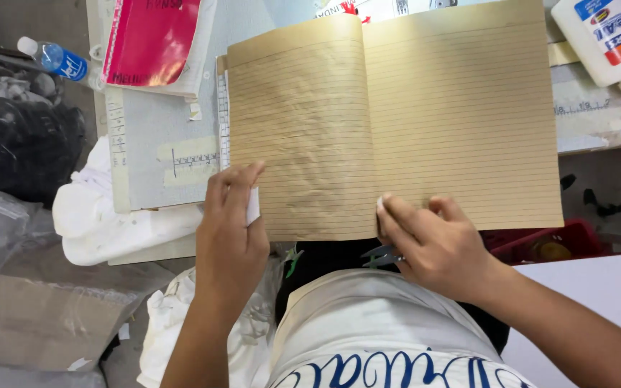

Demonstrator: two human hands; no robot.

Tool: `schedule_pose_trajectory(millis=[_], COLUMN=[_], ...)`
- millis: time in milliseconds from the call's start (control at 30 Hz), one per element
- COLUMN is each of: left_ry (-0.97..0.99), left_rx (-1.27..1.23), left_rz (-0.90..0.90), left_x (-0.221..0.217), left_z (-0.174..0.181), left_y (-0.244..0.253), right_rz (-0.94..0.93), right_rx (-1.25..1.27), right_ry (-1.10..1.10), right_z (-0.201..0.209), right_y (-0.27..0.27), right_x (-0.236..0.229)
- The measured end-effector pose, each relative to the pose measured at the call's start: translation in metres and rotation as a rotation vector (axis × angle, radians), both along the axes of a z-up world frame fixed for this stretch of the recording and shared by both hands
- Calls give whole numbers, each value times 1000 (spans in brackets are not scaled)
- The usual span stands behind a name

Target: Cutting individual identification tags from a strip and gluing them into a production logbook.

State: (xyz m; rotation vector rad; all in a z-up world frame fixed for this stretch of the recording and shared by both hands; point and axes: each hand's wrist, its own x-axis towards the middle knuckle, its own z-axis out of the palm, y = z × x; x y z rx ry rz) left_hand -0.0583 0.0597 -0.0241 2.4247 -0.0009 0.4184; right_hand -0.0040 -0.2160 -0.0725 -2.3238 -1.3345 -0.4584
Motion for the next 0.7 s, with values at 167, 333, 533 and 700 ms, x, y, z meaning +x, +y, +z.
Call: schedule_pose_trajectory(millis=[167,333,533,700], left_ry=[186,466,131,88], left_rx=[250,172,-31,-184], left_rz=[82,63,-284,-565], left_x=[0,10,16,31], left_z=[-1,4,2,-1], left_y=[-13,-34,-63,-107], right_rz=[149,152,-54,-71], right_rx=[78,266,286,305], right_ry=[-62,92,393,265], right_z=[-21,-26,-51,-4], right_y=[-9,-28,-61,-57], right_x=[-6,-8,-30,-41])
